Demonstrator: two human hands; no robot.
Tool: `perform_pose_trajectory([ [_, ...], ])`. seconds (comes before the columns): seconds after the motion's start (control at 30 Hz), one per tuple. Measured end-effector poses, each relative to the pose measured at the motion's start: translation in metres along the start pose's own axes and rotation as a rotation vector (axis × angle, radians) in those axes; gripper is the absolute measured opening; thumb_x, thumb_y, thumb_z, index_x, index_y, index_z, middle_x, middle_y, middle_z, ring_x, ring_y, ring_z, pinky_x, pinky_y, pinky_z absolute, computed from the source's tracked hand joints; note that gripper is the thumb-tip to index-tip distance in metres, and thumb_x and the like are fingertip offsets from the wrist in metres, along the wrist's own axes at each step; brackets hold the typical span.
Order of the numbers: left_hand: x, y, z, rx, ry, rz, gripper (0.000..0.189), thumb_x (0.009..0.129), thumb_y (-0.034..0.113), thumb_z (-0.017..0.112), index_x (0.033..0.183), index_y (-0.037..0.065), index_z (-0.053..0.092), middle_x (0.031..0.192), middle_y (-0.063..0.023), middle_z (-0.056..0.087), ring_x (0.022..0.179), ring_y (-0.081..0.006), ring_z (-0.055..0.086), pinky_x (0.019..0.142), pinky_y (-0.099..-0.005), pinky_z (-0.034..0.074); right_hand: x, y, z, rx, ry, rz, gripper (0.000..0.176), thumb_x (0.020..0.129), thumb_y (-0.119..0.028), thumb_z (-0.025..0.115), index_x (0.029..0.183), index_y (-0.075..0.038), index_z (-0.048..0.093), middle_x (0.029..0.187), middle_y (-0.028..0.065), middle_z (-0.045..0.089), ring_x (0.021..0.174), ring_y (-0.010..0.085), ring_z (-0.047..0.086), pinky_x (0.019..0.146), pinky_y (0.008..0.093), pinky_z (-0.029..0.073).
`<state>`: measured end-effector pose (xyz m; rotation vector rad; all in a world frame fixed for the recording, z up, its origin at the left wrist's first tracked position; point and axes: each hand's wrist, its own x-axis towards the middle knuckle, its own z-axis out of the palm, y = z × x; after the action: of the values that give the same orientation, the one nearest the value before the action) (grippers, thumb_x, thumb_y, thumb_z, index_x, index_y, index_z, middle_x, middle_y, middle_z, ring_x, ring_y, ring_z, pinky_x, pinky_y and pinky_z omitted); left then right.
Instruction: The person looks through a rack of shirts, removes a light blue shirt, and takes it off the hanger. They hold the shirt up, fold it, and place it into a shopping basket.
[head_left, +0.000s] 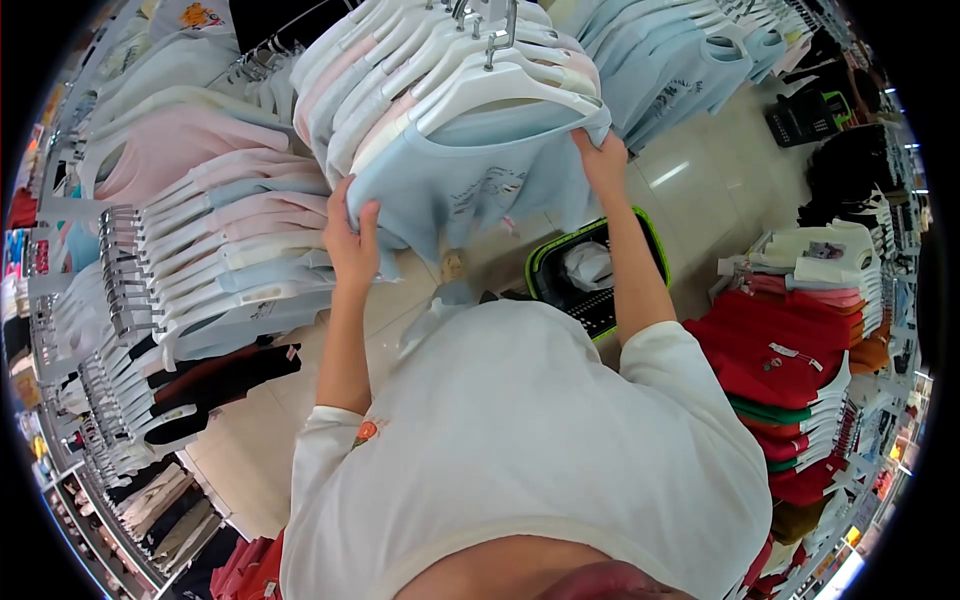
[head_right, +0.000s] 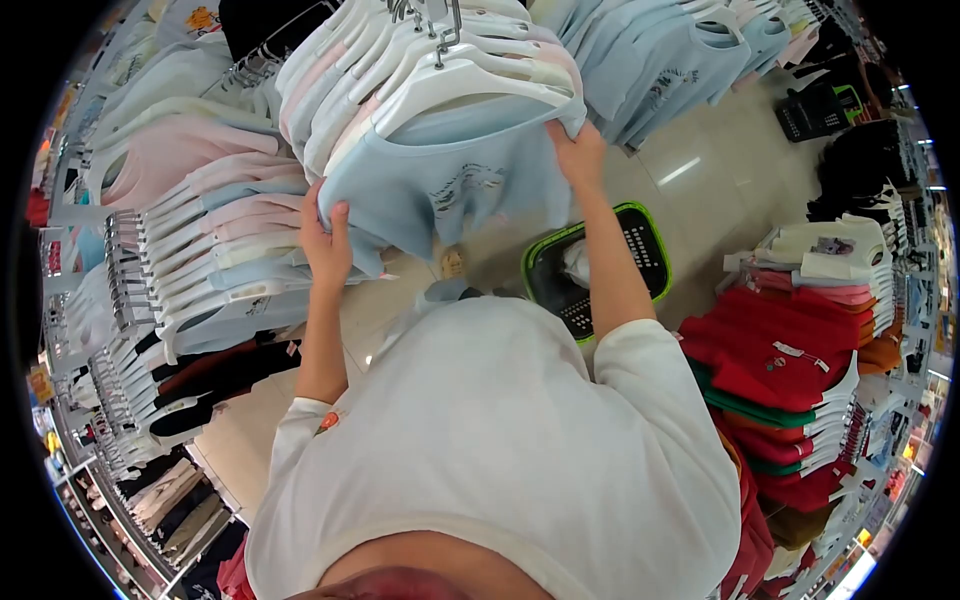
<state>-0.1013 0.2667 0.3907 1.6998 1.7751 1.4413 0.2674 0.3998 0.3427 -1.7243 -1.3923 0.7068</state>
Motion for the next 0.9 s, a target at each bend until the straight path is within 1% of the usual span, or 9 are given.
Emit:
perform_pose_trajectory([
  [0.1,-0.005,0.003,0.01,0.013,0.07,0.03,0.041,0.1,0.027,0.058,0.133,0.002,0.054,0.109,-0.0165,0.066,0.092,-0.0219,0.063,0.085,-0.0327,0.049,0.012,-0.012,-0.019,-0.118,0.146,-0.104,0.065,0.082,-0.031,0.077,0.137,-0.007,0.054,0.099,0.012,0.069,0.087,0.0241,0.066,0.079,0.0356,0.051],
  [0.23,-0.009,0.012,0.016,-0.039,0.067,-0.028,0.044,0.103,0.025,0.05,0.142,0.004,0.048,0.11,-0.014,0.065,0.092,-0.018,0.061,0.084,-0.0305,0.049,0.032,-0.033,-0.035,-0.583,0.014,-0.504,0.046,0.084,-0.024,0.071,0.122,-0.004,0.056,0.109,0.0153,0.064,0.09,0.0366,0.063,0.078,0.0453,0.051],
  [0.33,-0.012,-0.001,0.011,-0.034,0.035,-0.108,0.046,0.105,0.023,0.046,0.147,0.005,0.044,0.114,-0.0123,0.065,0.093,-0.0163,0.06,0.086,-0.0294,0.048,0.04,-0.056,-0.055,-0.721,0.016,-0.864,0.032,0.088,-0.022,0.067,0.111,-0.002,0.057,0.111,0.0151,0.062,0.094,0.0364,0.062,0.081,0.0491,0.048],
  [0.43,-0.018,-0.005,0.014,-0.099,0.029,-0.205,0.047,0.106,0.023,0.044,0.149,0.004,0.041,0.12,-0.0117,0.063,0.103,-0.0169,0.058,0.094,-0.0285,0.044,0.038,-0.08,-0.044,-0.573,-0.051,-1.066,0.036,0.087,-0.019,0.068,0.118,-0.002,0.057,0.109,0.0142,0.063,0.096,0.0386,0.061,0.08,0.0488,0.048],
  [0.53,-0.016,-0.009,0.023,-0.243,0.122,-0.13,0.051,0.105,0.022,0.046,0.151,0.002,0.035,0.133,-0.0117,0.054,0.117,-0.0175,0.052,0.102,-0.0281,0.038,0.044,-0.065,-0.026,-0.394,-0.34,-0.757,0.043,0.084,-0.019,0.071,0.121,-0.003,0.057,0.115,0.0158,0.064,0.105,0.0386,0.06,0.087,0.0475,0.048],
  [0.63,-0.021,-0.012,0.022,-0.399,0.121,-0.14,0.063,0.1,0.019,0.057,0.153,0.0,0.027,0.146,-0.0129,0.042,0.128,-0.0197,0.043,0.108,-0.0306,0.033,0.038,-0.054,-0.032,-0.156,-0.268,-0.813,0.053,0.08,-0.019,0.076,0.127,-0.004,0.056,0.121,0.0195,0.062,0.112,0.0378,0.059,0.092,0.0438,0.049],
  [0.73,-0.04,-0.044,0.029,-0.469,0.088,-0.381,0.08,0.087,0.018,0.075,0.148,-0.002,0.027,0.146,-0.0151,0.039,0.129,-0.0237,0.043,0.11,-0.0347,0.033,0.035,-0.016,-0.034,0.126,-0.216,-0.604,0.057,0.08,-0.017,0.08,0.13,-0.004,0.056,0.123,0.0092,0.064,0.113,0.0224,0.06,0.098,0.0363,0.047],
  [0.8,-0.054,-0.045,0.041,-0.6,0.025,-0.487,0.083,0.082,0.02,0.08,0.145,-0.004,0.031,0.142,-0.0152,0.042,0.126,-0.024,0.044,0.108,-0.0353,0.034,0.041,0.018,-0.031,0.645,-0.468,-0.153,0.054,0.083,-0.012,0.078,0.132,-0.005,0.056,0.126,0.0024,0.062,0.113,0.0161,0.057,0.099,0.0341,0.046],
  [0.9,-0.074,-0.101,0.066,-0.51,-0.201,-0.578,0.078,0.077,0.019,0.084,0.137,-0.004,0.04,0.131,-0.014,0.052,0.12,-0.0244,0.05,0.105,-0.0345,0.037,0.026,0.064,-0.007,0.936,-0.601,0.135,0.061,0.083,-0.01,0.077,0.139,-0.007,0.052,0.126,0.001,0.062,0.114,0.0145,0.057,0.1,0.0334,0.046],
])
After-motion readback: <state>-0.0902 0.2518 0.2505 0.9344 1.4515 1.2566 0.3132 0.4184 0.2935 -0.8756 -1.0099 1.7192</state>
